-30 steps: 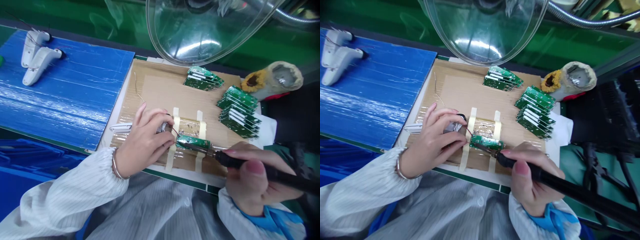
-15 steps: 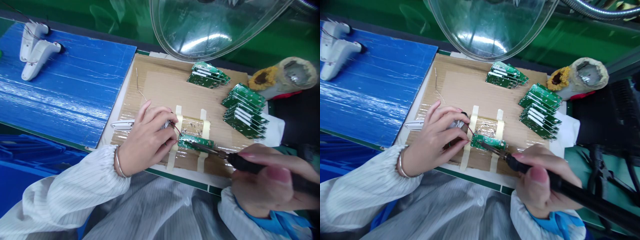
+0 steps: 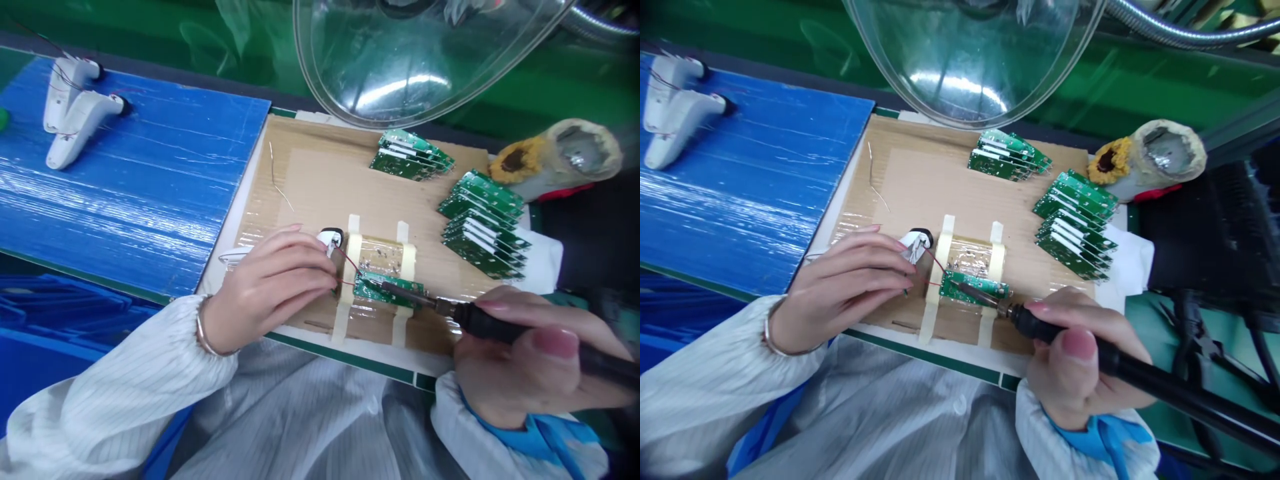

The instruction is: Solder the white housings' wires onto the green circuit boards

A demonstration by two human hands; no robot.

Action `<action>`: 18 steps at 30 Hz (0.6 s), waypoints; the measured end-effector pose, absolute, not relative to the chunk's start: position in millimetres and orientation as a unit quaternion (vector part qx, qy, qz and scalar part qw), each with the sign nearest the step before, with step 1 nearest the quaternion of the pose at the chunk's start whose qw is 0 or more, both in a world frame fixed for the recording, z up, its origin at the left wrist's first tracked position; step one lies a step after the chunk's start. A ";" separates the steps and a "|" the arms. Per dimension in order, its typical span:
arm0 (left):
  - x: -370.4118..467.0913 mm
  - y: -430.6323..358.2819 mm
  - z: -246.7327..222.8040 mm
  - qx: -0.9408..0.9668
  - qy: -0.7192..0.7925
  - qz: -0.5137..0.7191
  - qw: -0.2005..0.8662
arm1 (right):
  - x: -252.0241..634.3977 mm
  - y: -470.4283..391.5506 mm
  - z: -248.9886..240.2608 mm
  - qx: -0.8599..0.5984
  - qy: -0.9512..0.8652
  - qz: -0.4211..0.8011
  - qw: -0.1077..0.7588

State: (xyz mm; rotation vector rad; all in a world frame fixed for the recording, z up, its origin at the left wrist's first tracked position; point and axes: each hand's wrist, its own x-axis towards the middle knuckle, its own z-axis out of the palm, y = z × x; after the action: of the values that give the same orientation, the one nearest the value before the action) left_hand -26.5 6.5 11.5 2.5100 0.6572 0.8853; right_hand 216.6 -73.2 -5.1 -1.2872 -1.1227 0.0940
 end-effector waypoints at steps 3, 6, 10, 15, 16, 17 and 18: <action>-16.4 7.6 4.1 0.899 0.245 0.321 0.168 | 214.0 -73.2 -4.1 -0.555 -0.506 -0.006 0.660; -7.0 6.2 -0.2 0.902 0.273 0.301 0.145 | 209.3 -75.8 -1.3 -0.589 -0.505 -0.017 0.631; -0.4 1.9 1.9 0.895 0.305 0.283 0.160 | 204.9 -78.1 -0.8 -0.595 -0.511 -0.002 0.621; 4.5 -3.1 6.8 0.882 0.339 0.270 0.184 | 203.9 -75.2 -2.2 -0.595 -0.528 -0.011 0.606; 5.2 -3.8 7.5 0.881 0.343 0.267 0.188 | 204.4 -74.8 -1.9 -0.593 -0.535 -0.008 0.601; 5.8 -4.3 8.0 0.879 0.347 0.265 0.191 | 205.1 -74.6 -1.4 -0.594 -0.548 -0.001 0.589; 6.3 -4.8 8.4 0.878 0.350 0.263 0.193 | 206.2 -74.4 -0.8 -0.594 -0.563 0.005 0.575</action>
State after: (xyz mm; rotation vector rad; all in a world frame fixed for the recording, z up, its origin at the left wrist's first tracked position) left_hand 6.3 -4.8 8.4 2.4640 0.9822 0.7389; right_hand 206.2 -74.4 -0.8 -1.3916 -1.3179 0.0128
